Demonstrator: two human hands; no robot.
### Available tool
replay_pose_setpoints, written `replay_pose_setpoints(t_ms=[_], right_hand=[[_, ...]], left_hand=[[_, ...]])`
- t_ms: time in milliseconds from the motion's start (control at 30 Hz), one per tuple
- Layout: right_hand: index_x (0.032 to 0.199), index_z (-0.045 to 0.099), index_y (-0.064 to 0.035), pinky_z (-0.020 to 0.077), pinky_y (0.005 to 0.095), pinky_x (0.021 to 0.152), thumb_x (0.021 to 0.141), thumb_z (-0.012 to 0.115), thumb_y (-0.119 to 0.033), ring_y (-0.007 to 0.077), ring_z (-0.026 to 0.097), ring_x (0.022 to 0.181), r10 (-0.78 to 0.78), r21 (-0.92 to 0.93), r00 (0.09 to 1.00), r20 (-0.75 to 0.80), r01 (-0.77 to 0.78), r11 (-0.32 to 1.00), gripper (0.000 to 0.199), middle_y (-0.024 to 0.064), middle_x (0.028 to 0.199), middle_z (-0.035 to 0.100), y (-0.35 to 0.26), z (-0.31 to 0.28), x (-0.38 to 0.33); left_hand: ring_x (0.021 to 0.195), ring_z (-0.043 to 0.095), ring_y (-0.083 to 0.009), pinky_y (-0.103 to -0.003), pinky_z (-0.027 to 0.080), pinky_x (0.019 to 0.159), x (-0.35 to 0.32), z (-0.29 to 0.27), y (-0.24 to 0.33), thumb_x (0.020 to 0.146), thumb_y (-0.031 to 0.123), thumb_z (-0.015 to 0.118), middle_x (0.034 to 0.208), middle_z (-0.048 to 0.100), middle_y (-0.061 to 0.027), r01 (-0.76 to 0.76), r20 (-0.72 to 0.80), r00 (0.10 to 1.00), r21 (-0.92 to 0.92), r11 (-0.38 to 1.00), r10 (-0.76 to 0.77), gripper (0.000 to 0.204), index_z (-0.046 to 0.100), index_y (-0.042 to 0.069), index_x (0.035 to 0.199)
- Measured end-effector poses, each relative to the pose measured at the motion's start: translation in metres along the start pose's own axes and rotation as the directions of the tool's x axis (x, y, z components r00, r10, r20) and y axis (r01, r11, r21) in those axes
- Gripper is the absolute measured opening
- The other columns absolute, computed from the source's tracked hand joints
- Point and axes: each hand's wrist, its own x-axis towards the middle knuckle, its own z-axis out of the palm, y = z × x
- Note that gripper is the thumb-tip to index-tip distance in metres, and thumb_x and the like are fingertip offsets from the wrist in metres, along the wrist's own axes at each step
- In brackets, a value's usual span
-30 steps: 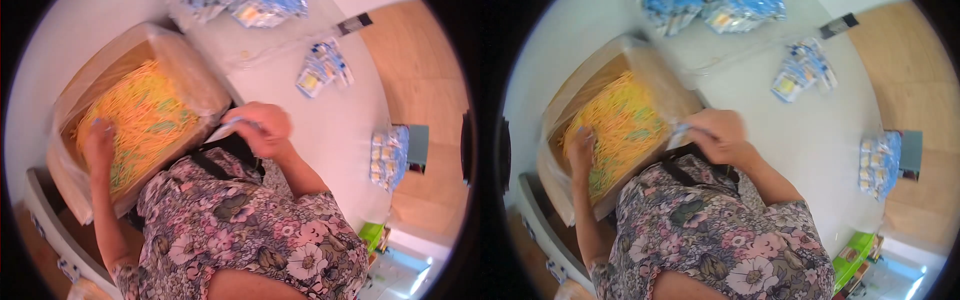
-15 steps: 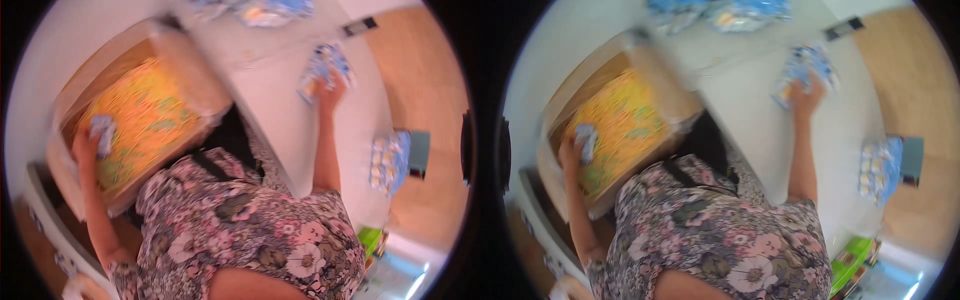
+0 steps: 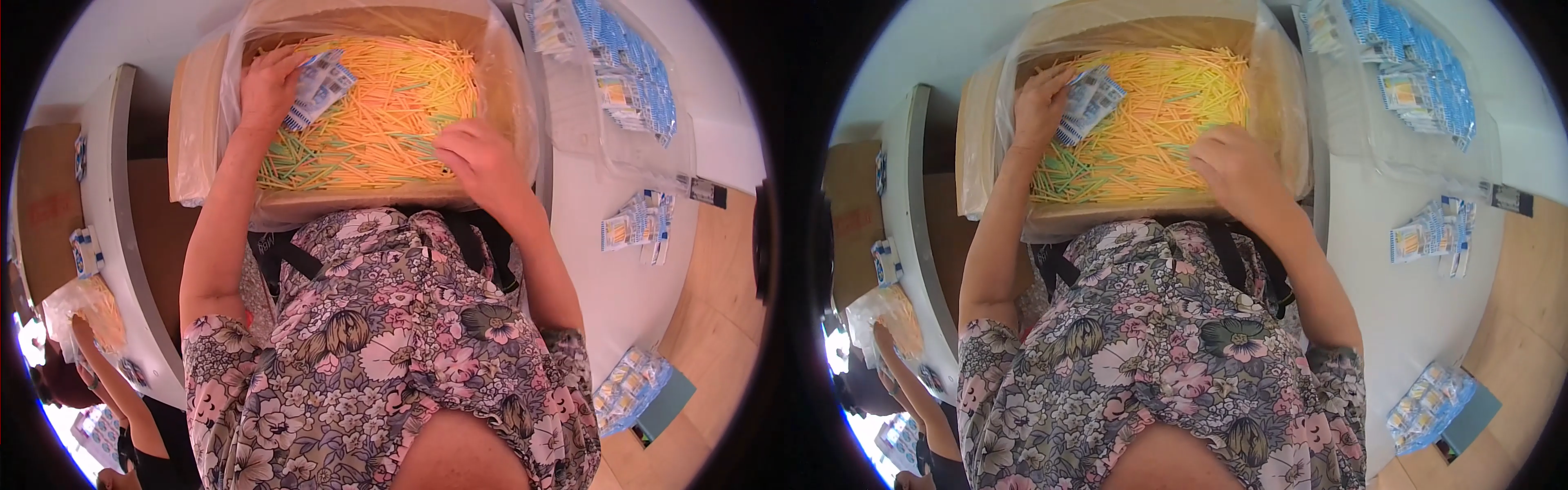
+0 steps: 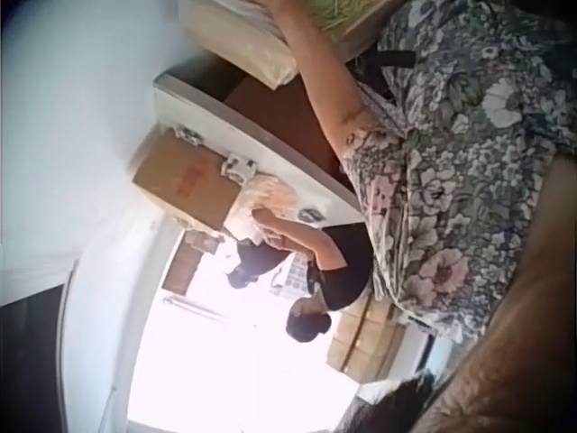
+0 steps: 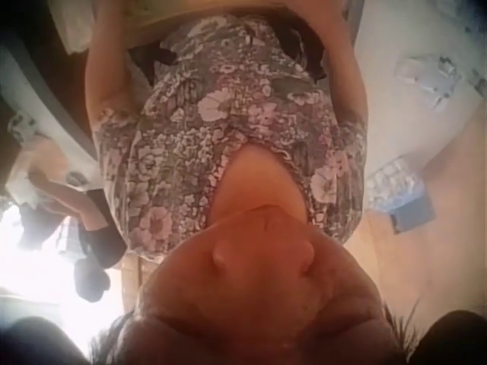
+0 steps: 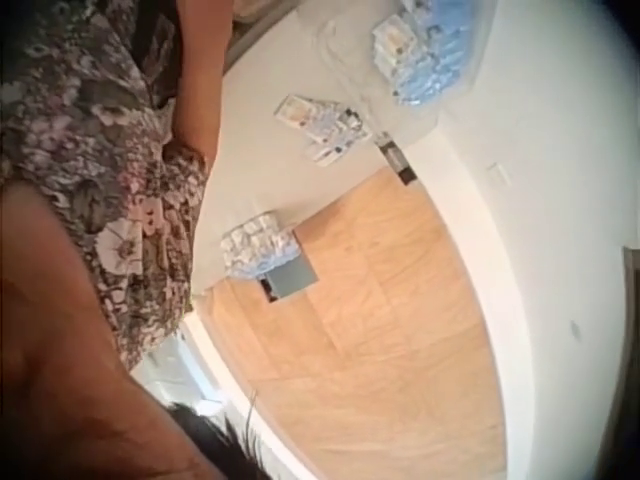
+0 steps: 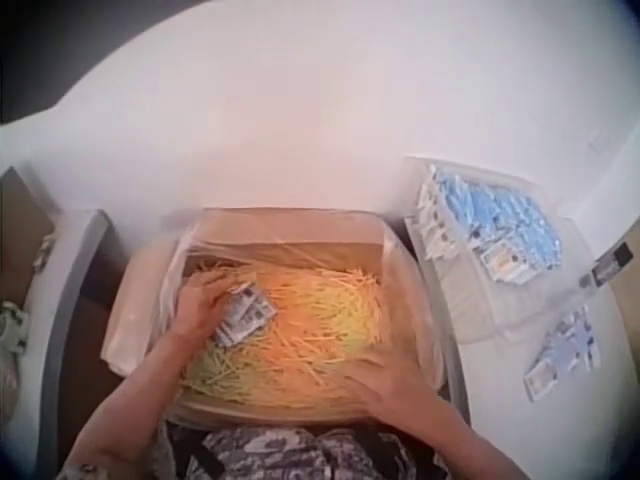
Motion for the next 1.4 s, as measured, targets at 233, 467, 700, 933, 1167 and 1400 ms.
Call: replay_pose_setpoints(t_ms=[233,467,700,933,1167,1400], right_hand=[[0.074,0.058,0.0021,0.0466,0.0418,0.07,0.07,0.066,-0.01,0.034,0.059,0.081,0.008,-0.244,0.827,0.562,0.157,0.957,0.015,0.0176,0.078,0.059,0.018,0.055,0.036],[0.074,0.056,0.0019,0.0457,0.0433,0.074,0.069,0.066,-0.011,0.0371,0.056,0.082,-0.162,-0.074,0.877,0.453,0.219,0.973,0.017,0.0198,0.078,0.057,0.037,0.061,0.021],[0.072,0.055,0.0021,0.0452,0.0431,0.071,0.068,0.064,-0.009,0.0361,0.057,0.078,-0.038,-0.127,0.828,0.559,0.13,0.983,0.015,0.0189,0.076,0.057,0.039,0.059,0.016],[0.062,0.056,-0.0004,0.0384,0.0268,0.042,0.075,0.071,-0.014,0.0118,0.05,0.046,0.444,0.281,0.74,0.505,-0.628,0.726,0.024,0.0056,0.051,0.054,0.038,0.01,0.037],[0.077,0.067,-0.0036,0.0435,0.024,0.05,0.076,0.068,-0.008,0.0063,0.053,0.057,0.488,0.478,0.849,0.201,-0.52,0.708,0.004,-0.001,0.064,0.059,0.037,0.01,0.046],[0.077,0.06,0.0031,0.0434,0.0284,0.054,0.08,0.063,-0.01,0.0106,0.052,0.059,0.22,0.331,0.971,0.095,-0.24,0.913,0.014,0.0031,0.067,0.059,0.061,0.01,0.029]], left_hand=[[0.07,0.058,-0.0066,-0.022,0.045,0.063,0.004,0.002,0.024,0.09,0.016,0.059,0.08,0.066,0.002,0.326,0.223,0.945,-0.668,0.669,-0.239,0.017,0.066,0.005,0.1],[0.07,0.049,-0.0003,-0.019,0.043,0.063,0.014,0.0,0.061,0.091,0.018,0.059,0.079,0.061,0.0066,0.415,0.352,0.903,-0.86,0.297,-0.245,0.019,0.066,0.001,0.098],[0.07,0.052,-0.0003,-0.019,0.043,0.062,0.009,0.01,0.055,0.091,0.022,0.06,0.079,0.063,0.0059,0.407,0.382,0.913,-0.827,0.387,-0.145,0.022,0.067,0.001,0.096],[0.073,0.055,-0.0036,-0.023,0.045,0.069,0.01,-0.016,0.07,0.086,0.015,0.063,0.081,0.066,0.0027,0.677,0.718,0.689,-0.686,0.268,0.098,0.017,0.069,0.004,0.097],[0.078,0.053,-0.0055,-0.024,0.043,0.073,0.01,-0.014,0.125,0.082,0.02,0.067,0.082,0.065,0.001,0.741,0.782,0.513,-0.612,0.277,0.354,0.023,0.069,0.001,0.095],[0.073,0.054,-0.0084,-0.03,0.046,0.066,-0.011,0.003,0.136,0.082,0.016,0.066,0.076,0.064,-0.0047,0.425,0.555,0.75,-0.821,0.38,0.361,0.016,0.067,0.001,0.086]])
